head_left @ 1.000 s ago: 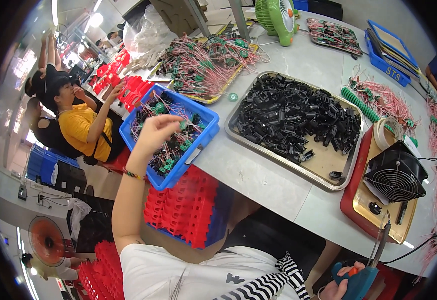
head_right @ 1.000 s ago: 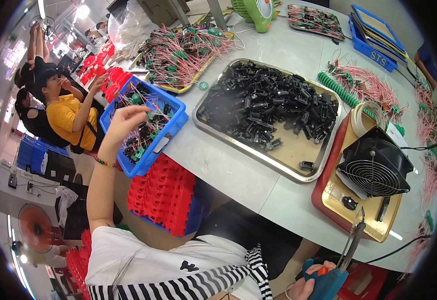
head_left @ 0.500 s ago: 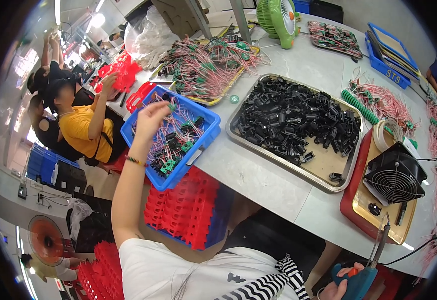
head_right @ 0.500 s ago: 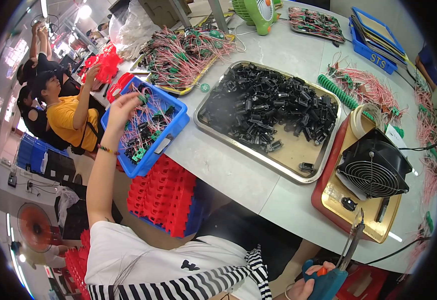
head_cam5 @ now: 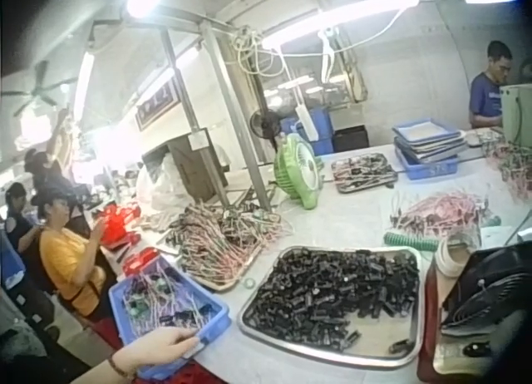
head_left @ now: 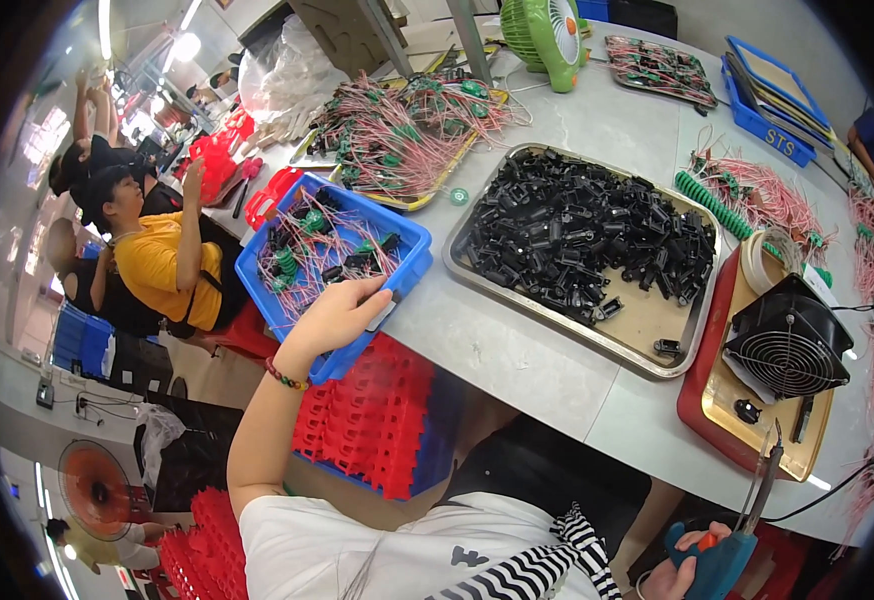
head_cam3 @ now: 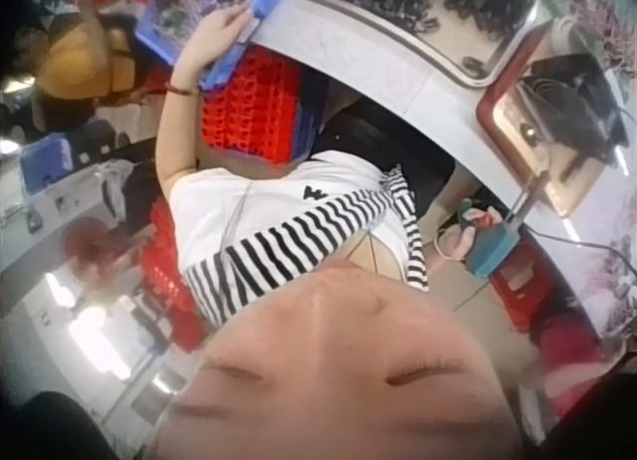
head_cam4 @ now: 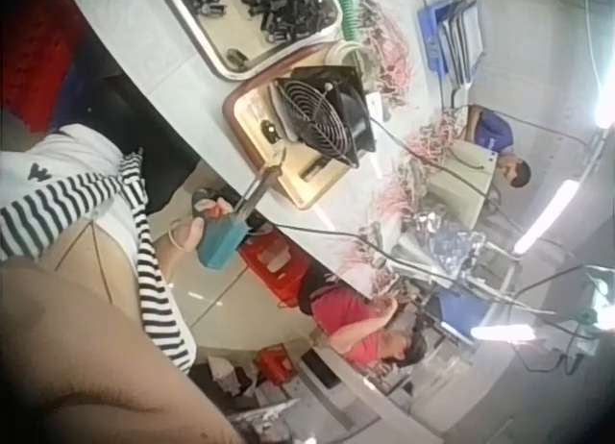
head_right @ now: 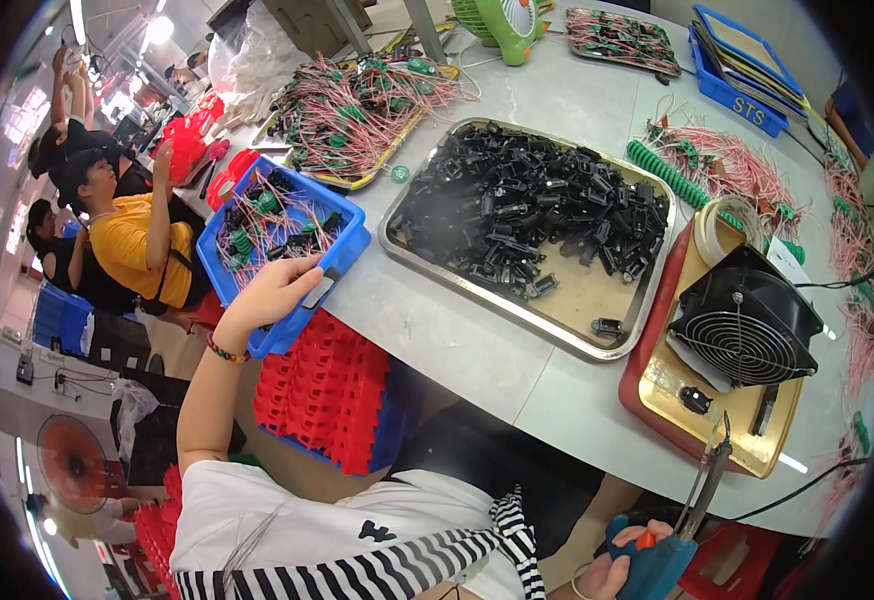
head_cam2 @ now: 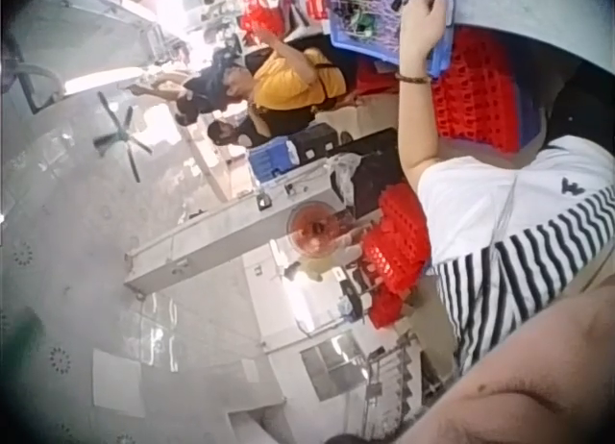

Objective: The person solders wires onto plastic component housings using a soldering gun, places the assembled units into a blue plastic container, and sorts through housings and wired circuit boards on the workbench.

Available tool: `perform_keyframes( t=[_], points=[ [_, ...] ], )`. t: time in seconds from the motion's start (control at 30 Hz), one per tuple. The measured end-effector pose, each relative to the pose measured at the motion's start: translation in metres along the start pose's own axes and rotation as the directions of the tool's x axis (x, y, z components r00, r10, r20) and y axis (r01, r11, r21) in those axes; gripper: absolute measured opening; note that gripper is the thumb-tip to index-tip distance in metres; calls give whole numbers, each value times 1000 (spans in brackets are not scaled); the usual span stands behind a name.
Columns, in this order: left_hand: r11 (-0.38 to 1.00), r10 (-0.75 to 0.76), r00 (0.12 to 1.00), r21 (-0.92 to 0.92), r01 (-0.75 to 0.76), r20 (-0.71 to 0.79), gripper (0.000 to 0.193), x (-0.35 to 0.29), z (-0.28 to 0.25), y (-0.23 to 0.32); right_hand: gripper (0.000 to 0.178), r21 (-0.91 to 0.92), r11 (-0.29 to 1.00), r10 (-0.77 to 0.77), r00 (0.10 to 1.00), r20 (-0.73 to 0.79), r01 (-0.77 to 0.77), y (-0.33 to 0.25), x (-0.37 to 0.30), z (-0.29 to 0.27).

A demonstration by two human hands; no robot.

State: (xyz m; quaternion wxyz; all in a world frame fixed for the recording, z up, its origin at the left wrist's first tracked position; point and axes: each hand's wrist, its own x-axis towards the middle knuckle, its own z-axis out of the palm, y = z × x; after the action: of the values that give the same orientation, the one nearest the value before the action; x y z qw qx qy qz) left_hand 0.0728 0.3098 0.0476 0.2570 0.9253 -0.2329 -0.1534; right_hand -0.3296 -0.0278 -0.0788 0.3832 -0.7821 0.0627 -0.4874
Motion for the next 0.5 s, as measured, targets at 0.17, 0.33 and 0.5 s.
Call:
perform_keyframes(
  t=[0.17,0.33,0.5],
  points=[
    [955,108,981,290,-57,-164,27,0,0,31,62,309,847,529,744,-408,-433,-36,-1,23],
    [955,260,907,229,-190,-331,12,0,6,88,58,379,847,497,810,-313,-373,-24,-9,20],
    [735,676,736,49,-676,21,11,55,80,168,59,408,844,490,809,-326,-347,-23,-14,15]
  ],
)
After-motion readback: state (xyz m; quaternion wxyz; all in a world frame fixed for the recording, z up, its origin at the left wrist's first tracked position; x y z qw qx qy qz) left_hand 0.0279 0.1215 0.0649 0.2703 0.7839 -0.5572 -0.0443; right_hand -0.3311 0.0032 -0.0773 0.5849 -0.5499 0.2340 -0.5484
